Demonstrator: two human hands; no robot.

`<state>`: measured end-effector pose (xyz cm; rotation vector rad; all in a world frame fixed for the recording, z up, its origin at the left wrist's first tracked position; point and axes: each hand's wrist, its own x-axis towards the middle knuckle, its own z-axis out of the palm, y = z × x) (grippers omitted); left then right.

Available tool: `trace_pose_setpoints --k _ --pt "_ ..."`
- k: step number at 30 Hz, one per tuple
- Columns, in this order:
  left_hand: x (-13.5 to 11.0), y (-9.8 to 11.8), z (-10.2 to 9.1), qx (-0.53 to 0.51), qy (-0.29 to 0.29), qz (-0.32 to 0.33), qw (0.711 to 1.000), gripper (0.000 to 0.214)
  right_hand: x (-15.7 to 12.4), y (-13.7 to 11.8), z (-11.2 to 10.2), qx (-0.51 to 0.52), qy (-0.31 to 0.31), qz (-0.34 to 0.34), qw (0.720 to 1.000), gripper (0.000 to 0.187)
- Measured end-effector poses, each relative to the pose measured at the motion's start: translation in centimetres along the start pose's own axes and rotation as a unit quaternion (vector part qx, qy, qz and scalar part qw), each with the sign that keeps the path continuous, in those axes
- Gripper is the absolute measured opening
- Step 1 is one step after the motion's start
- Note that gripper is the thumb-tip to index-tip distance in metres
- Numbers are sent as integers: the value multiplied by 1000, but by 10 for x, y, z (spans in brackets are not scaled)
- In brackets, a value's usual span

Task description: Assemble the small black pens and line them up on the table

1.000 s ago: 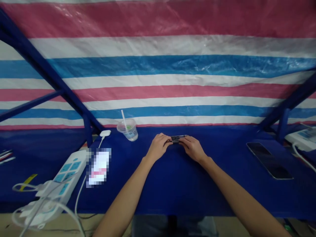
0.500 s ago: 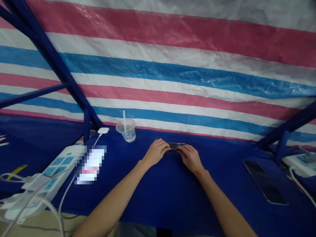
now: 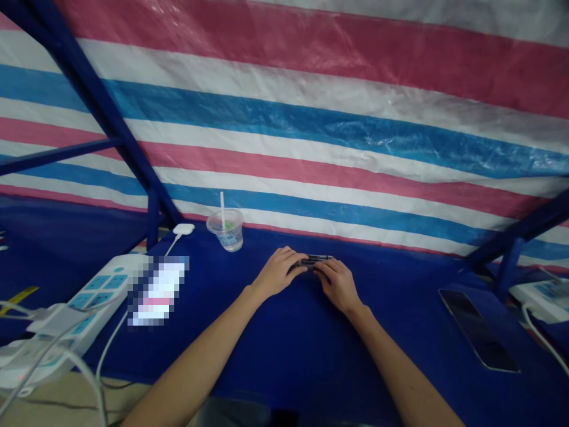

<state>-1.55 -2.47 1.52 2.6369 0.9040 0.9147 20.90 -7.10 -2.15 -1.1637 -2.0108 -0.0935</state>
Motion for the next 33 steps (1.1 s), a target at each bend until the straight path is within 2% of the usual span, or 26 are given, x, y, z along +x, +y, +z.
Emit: trace_pose_setpoints --k 4,7,15,22,33 --pt "0 -3 2 2 1 10 1000 19 0 1 3 14 12 -4 1000 19" --pt "0 -3 3 11 -4 10 1000 27 -1 2 2 15 12 -4 1000 19" --pt "1 0 1 3 0 10 1000 15 0 3 0 12 20 -2 1000 19" --pt "0 -7 2 32 -2 -13 999 37 0 2 2 15 20 -9 1000 22" --pt "-1 -10 -4 13 64 -39 997 12 -3 20 -2 -25 112 61 992 20"
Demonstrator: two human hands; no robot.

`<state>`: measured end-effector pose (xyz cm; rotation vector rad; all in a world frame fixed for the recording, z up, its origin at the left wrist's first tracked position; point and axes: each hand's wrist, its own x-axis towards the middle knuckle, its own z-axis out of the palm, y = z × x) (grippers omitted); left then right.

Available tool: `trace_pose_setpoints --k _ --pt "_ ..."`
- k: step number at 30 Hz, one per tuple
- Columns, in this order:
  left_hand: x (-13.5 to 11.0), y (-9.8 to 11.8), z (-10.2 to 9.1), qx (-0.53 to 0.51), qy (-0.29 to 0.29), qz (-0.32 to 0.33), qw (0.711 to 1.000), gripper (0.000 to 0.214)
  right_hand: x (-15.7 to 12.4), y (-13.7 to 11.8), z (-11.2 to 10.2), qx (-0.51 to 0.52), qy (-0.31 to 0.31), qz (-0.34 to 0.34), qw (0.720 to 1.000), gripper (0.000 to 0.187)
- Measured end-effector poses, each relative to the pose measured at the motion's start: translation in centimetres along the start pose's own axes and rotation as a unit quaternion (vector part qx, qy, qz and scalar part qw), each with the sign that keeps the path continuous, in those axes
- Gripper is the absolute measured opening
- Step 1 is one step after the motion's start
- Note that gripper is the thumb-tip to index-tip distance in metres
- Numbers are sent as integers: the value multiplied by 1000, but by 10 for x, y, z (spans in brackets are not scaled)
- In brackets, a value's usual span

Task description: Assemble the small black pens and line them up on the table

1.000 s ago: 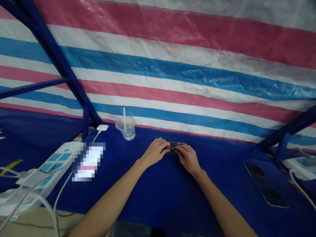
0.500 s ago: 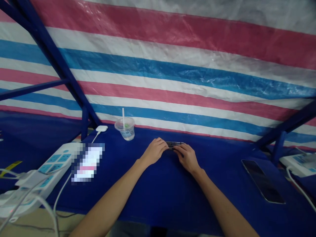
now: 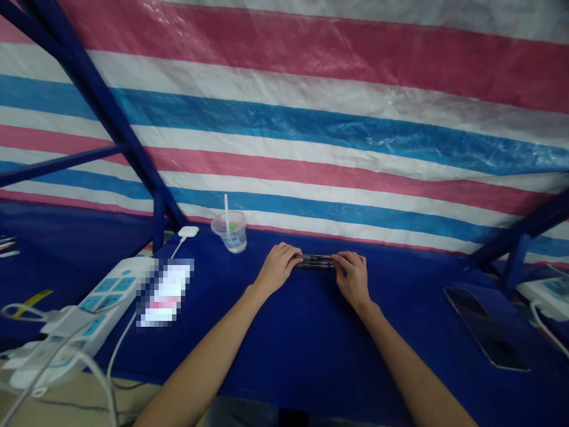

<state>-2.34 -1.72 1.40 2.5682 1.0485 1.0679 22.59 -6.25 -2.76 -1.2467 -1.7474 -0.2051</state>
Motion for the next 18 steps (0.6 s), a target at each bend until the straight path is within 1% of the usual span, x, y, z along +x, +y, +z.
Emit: trace_pose_setpoints --k 4,9,11,15,18 --pt "0 -2 -2 2 16 2 1000 9 -1 3 -1 0 17 14 1000 19" --pt "-1 -4 -2 2 22 11 1000 10 0 2 -2 -1 14 10 1000 19" --pt "-2 -3 -1 0 18 13 1000 10 0 0 -1 2 3 0 1000 20" --pt "-2 1 3 -3 3 21 1000 14 0 -7 2 40 -44 -24 998 21" --pt "-2 4 7 -8 -17 33 999 17 -1 -11 5 68 -53 -36 996 15"
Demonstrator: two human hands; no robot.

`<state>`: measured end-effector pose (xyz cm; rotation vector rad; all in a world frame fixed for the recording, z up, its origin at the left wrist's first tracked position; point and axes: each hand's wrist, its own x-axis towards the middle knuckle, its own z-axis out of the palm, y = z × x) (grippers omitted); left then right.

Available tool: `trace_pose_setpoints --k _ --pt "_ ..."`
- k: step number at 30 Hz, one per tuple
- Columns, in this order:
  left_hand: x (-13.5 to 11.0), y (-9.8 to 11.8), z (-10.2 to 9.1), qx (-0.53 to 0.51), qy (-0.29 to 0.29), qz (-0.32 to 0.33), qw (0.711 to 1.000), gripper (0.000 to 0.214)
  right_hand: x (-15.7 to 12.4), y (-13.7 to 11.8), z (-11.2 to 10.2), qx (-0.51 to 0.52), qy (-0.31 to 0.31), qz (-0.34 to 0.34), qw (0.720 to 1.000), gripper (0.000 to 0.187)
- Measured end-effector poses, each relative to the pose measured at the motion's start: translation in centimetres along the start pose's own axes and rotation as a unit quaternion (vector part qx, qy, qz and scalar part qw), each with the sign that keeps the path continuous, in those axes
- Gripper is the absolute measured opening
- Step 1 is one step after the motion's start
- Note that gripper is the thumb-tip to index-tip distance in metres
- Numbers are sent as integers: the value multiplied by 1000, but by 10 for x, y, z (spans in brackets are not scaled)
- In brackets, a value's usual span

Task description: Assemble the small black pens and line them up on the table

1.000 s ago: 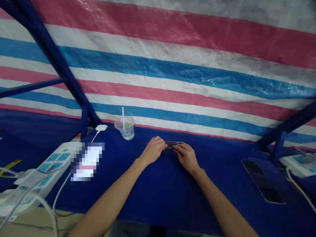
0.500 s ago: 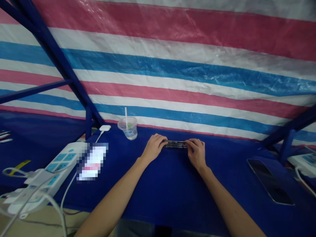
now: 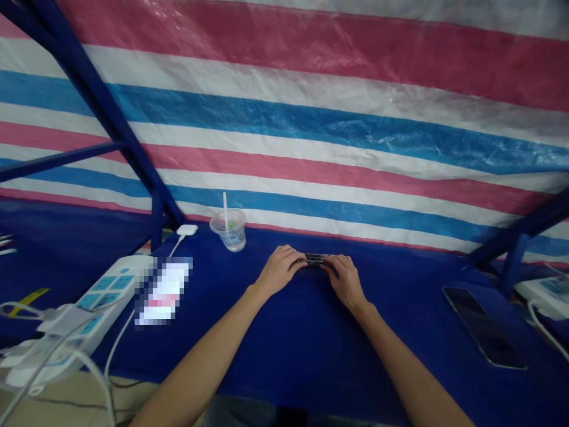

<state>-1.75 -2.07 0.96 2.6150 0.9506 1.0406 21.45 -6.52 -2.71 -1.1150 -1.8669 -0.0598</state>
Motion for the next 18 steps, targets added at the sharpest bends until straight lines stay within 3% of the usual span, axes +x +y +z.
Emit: trace_pose_setpoints --k 9,18 --pt "-1 0 2 -19 -20 20 999 24 1 -1 -1 3 -7 -44 999 3" --pt "-1 5 2 -24 14 45 999 10 3 -3 -4 11 -46 -47 998 12"
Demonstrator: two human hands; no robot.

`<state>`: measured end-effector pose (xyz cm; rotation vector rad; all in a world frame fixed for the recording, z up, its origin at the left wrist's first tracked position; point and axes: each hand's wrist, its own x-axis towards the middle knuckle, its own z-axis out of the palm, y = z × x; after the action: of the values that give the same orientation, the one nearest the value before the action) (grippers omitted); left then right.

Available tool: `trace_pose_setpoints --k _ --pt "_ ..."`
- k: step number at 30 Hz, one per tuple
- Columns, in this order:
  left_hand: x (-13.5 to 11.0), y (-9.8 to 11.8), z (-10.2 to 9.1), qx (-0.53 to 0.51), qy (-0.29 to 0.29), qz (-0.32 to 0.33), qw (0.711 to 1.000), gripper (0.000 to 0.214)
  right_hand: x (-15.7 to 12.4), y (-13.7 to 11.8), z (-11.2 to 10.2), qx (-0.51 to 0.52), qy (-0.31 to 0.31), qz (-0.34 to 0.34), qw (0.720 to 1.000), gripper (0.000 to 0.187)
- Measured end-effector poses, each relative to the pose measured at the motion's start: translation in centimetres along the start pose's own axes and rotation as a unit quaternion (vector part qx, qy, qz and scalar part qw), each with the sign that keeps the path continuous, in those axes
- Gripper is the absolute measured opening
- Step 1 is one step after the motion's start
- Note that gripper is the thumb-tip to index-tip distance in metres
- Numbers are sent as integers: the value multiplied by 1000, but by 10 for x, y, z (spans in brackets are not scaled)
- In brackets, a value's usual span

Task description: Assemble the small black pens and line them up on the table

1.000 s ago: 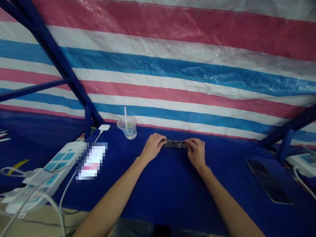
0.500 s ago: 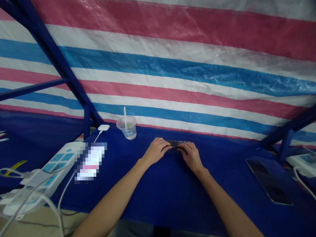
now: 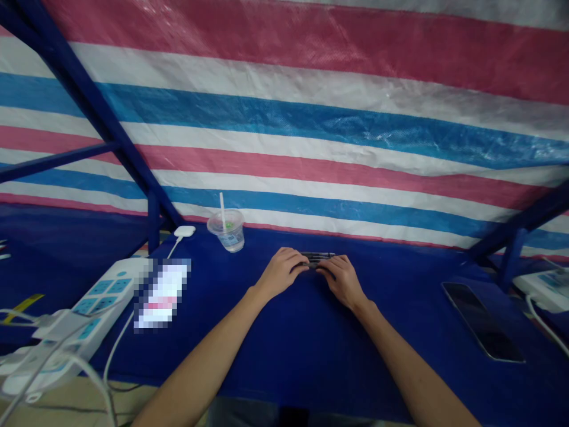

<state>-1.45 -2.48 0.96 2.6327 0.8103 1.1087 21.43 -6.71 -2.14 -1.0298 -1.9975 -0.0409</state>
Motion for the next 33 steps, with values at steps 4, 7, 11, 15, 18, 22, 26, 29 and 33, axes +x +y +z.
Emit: trace_pose_setpoints --k 4,7,11,15,18,22,26,29,33 --pt "-1 0 1 -2 -7 7 1000 9 0 -1 1 -12 -26 17 999 21" --pt "-1 1 2 0 -7 5 1000 11 0 -2 1 -24 -37 24 999 25" --pt "2 4 1 15 -10 -20 1000 26 1 -3 -1 -28 -31 37 998 17" --pt "3 1 -1 41 -19 -49 998 22 1 -4 -1 -30 -8 47 998 9" --pt "2 -4 -2 46 -14 -48 998 26 1 -4 -1 -26 0 53 998 8" --pt "1 -7 -1 31 -6 -34 999 23 1 -3 -3 -21 -3 56 998 9" --pt "1 -8 0 21 21 -18 999 18 1 -2 -3 -20 -13 46 999 12" --pt "0 -9 1 22 19 -13 999 9 1 -1 -1 -36 -25 35 998 19" --pt "-1 -9 1 26 11 -21 999 4 1 -3 1 -34 -28 32 999 19"
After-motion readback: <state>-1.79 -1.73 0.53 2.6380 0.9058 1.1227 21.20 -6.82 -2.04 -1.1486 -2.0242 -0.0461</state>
